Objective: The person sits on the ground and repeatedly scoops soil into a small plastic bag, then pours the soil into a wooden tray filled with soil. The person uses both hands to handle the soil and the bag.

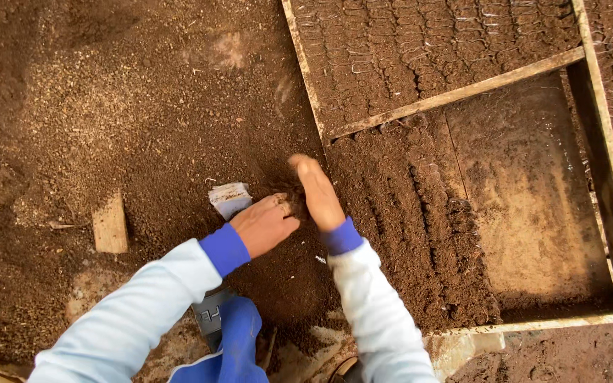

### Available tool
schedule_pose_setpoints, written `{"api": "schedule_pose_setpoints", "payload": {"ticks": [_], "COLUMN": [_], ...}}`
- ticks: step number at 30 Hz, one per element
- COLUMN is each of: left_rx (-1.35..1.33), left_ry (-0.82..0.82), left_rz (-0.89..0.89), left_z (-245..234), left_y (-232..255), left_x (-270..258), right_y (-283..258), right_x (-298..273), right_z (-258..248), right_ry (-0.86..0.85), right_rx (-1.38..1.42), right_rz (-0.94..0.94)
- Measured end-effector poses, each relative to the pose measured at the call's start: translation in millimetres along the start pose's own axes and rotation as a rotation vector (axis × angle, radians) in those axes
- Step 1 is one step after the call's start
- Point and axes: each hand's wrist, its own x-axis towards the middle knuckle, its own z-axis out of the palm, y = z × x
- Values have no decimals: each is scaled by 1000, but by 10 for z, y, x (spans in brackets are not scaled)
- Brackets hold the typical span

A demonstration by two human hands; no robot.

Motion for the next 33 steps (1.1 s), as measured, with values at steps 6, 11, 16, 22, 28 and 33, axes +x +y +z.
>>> {"api": "schedule_pose_setpoints", "payload": {"ticks": [6,11,16,22,28,33], "left_rx": [-237,-138,-100,-559,-1231,-1197], "left_ry": [170,99,127,115,-165,-129], "left_rz": [15,25,41,-89,-566,-574], "left_z": [124,114,156,-79,164,329], "left_y": [55,6,-2,312,517,487], "left_x": [-167,-127,-103,-286,-361,-439], "right_y": [292,-548,-375,84,46,456], "right_x": [328,65,-451,-1167,-1150,-985], "right_z": [295,-81,-97,25,-38,-35], "right_ry": [172,217,47,-88,-65,205], "right_rx": [304,490,-184,81,-89,-358], "right_rz": [649,693,-78,-31,137,87]}}
